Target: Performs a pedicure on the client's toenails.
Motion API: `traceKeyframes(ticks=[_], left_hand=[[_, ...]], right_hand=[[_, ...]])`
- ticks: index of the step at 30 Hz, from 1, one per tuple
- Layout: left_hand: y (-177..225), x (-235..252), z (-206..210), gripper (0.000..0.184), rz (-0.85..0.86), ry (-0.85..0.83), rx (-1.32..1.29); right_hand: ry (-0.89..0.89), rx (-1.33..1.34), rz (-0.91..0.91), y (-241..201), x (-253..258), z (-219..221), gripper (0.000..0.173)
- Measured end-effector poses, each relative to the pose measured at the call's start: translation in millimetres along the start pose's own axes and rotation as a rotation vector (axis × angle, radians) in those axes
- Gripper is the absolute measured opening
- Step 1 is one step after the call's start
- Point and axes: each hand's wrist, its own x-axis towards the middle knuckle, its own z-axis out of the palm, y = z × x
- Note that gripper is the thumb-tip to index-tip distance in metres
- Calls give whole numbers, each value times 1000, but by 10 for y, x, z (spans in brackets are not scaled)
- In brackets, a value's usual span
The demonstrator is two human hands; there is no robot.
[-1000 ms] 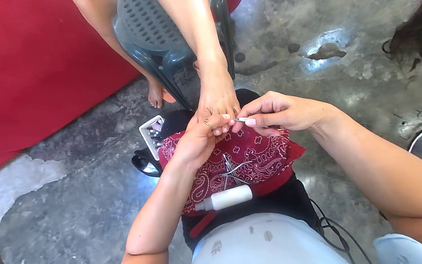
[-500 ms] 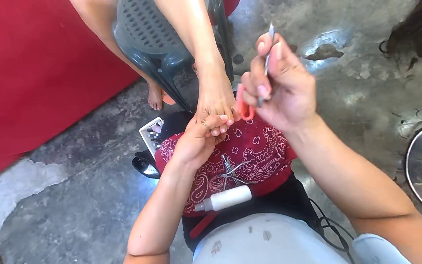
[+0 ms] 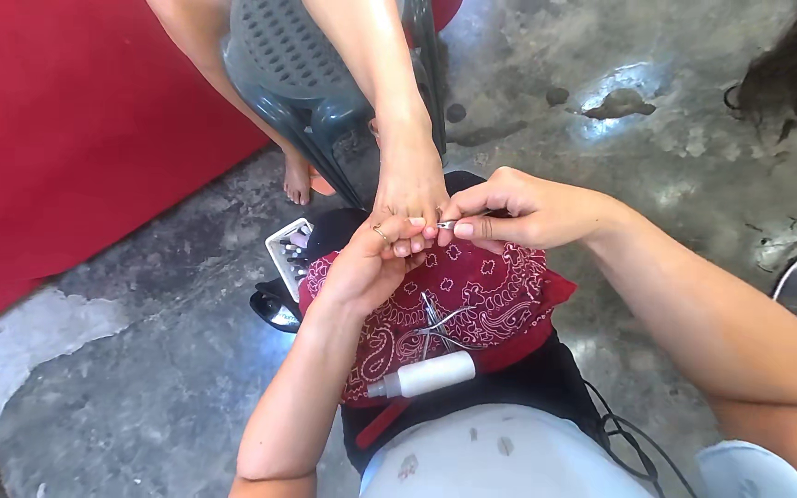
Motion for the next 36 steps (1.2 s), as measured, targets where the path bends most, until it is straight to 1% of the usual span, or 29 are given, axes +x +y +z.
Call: traceKeyframes(ticks=[4, 13, 16, 20, 25, 31, 36], left_hand=[[2, 0, -34, 11, -2, -12, -13], [2, 2, -70, 10, -5, -32, -26], [7, 1, -73, 8, -3, -37, -19], [16, -7, -69, 9, 5, -43, -21], [23, -12, -53, 9, 2, -27, -16], [22, 8, -70, 10, -4, -37, -23], [27, 22, -63, 12, -2, -51, -24]], right_hand=[[-100, -55, 11, -14, 55, -108, 24], [-205, 7, -28, 11, 163, -200, 23], [-235, 12, -38, 14, 206, -233, 24], [-273, -15, -24, -5, 247, -272, 22], [-278, -30, -23, -2, 268, -273, 20], [-297, 105, 35, 4, 221, -278, 24], [-296, 163, 18, 53, 217, -270, 24]])
